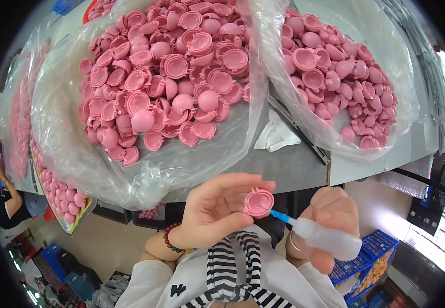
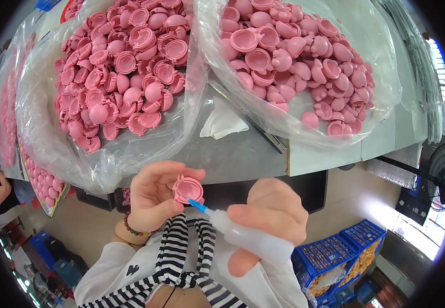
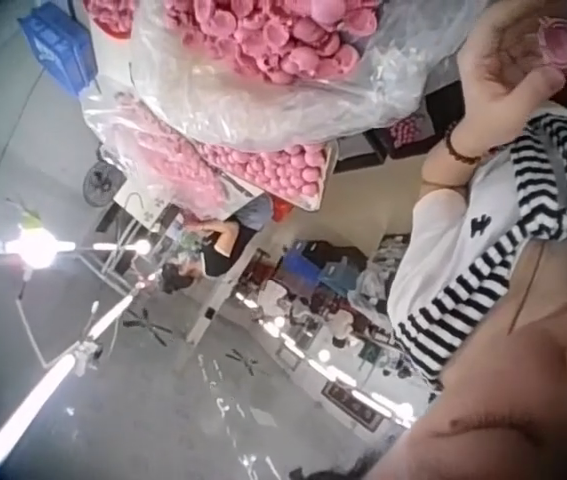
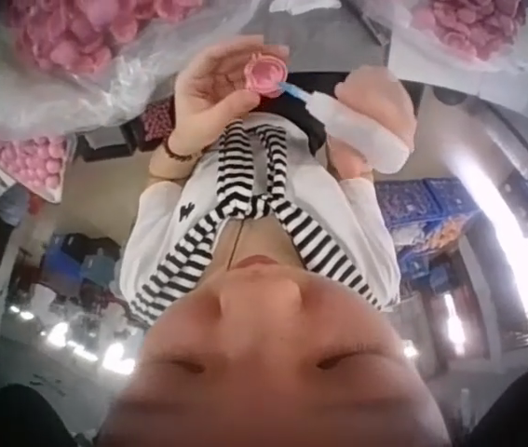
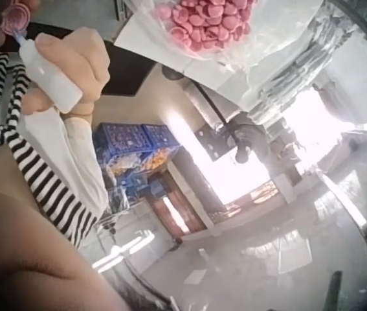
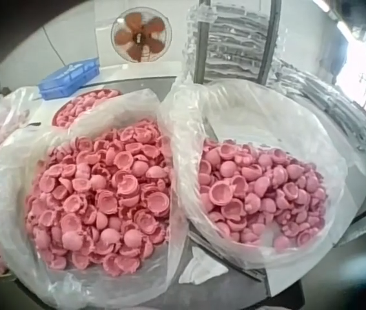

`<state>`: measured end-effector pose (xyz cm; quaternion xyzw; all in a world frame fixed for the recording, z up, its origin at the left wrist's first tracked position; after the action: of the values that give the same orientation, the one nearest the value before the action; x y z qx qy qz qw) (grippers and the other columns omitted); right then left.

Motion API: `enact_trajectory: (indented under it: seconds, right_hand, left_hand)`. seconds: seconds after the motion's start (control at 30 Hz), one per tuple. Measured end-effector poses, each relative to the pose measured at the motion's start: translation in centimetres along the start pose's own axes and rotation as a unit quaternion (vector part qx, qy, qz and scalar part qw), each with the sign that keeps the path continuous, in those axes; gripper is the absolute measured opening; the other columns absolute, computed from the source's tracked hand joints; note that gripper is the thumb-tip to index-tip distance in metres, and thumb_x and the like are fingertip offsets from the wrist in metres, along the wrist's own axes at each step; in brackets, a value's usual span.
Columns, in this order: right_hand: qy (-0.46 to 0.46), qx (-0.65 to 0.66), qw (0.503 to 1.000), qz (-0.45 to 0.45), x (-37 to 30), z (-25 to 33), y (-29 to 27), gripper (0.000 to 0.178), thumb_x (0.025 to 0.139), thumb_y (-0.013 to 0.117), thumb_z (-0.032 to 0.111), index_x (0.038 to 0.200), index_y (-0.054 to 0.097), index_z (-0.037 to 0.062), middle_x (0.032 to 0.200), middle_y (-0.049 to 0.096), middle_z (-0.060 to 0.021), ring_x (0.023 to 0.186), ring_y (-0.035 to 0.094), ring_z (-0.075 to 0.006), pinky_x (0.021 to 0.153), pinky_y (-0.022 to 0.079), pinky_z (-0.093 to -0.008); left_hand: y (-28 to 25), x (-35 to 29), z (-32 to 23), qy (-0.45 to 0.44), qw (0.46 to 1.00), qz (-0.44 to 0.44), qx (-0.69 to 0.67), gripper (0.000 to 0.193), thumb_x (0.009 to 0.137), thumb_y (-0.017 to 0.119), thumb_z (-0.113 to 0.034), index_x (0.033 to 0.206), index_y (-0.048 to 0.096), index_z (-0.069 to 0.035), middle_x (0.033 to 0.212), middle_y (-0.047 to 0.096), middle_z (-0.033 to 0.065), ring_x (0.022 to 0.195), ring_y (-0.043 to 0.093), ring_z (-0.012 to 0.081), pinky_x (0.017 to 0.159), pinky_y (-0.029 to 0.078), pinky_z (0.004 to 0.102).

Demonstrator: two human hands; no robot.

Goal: Applying adhesive to small pink plastic toy components and joining them together in a factory setting.

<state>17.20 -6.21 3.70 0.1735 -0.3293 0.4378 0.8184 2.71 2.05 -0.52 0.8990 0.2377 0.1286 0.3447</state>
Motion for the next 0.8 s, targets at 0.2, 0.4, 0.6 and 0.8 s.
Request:
enact_trajectory:
  seconds: [0.2,0.4,0.6,0.8]
  right_hand:
    - [-0.009,-0.062,0.998,-0.004,-0.31,0.68,0.25,0.056,0.071,0.062,0.051,0.077,0.062,-0.0045,0.058,0.05,-0.0029,0.043,0.044,-0.0122,0.035,0.029,-0.0222]
    - [-0.02,-0.096,0.995,0.002,-0.26,0.62,0.64,0.055,0.073,0.06,0.05,0.077,0.062,-0.005,0.055,0.051,-0.0035,0.04,0.046,-0.0127,0.035,0.031,-0.0219]
    - [-0.025,-0.082,0.995,-0.057,-0.49,0.76,0.35,0.053,0.076,0.058,0.048,0.076,0.062,-0.0049,0.055,0.051,-0.003,0.04,0.046,-0.0133,0.034,0.032,-0.0223]
    - [-0.019,-0.113,0.993,-0.002,-0.31,0.36,0.58,0.054,0.075,0.058,0.049,0.078,0.061,-0.0049,0.057,0.051,-0.0032,0.042,0.046,-0.0132,0.035,0.032,-0.0223]
  left_hand:
    - [-0.01,0.19,-0.13,0.016,1.0,-0.015,0.004,0.044,0.077,0.05,0.012,0.119,0.04,0.007,0.122,0.044,0.0222,0.109,0.048,0.023,0.091,0.041,0.0334]
    - [-0.14,0.04,0.23,0.017,1.0,-0.019,-0.014,0.043,0.077,0.051,0.012,0.118,0.04,0.008,0.12,0.045,0.0229,0.11,0.048,0.0237,0.092,0.041,0.034]
    - [-0.04,0.11,0.03,0.03,0.999,-0.016,-0.016,0.042,0.077,0.051,0.012,0.117,0.041,0.008,0.12,0.045,0.0225,0.109,0.049,0.0238,0.092,0.041,0.0343]
    - [-0.16,0.14,-0.19,0.035,0.999,-0.03,0.02,0.042,0.075,0.053,0.013,0.115,0.043,0.009,0.118,0.047,0.0219,0.106,0.051,0.0237,0.089,0.044,0.0332]
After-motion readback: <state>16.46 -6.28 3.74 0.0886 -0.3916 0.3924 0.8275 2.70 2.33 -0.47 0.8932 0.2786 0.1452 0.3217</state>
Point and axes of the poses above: each hand's wrist, its own x-axis towards the middle knuckle, its own y-axis out of the palm, z = x × y, the point moved 3 cm from there along x, towards the middle knuckle
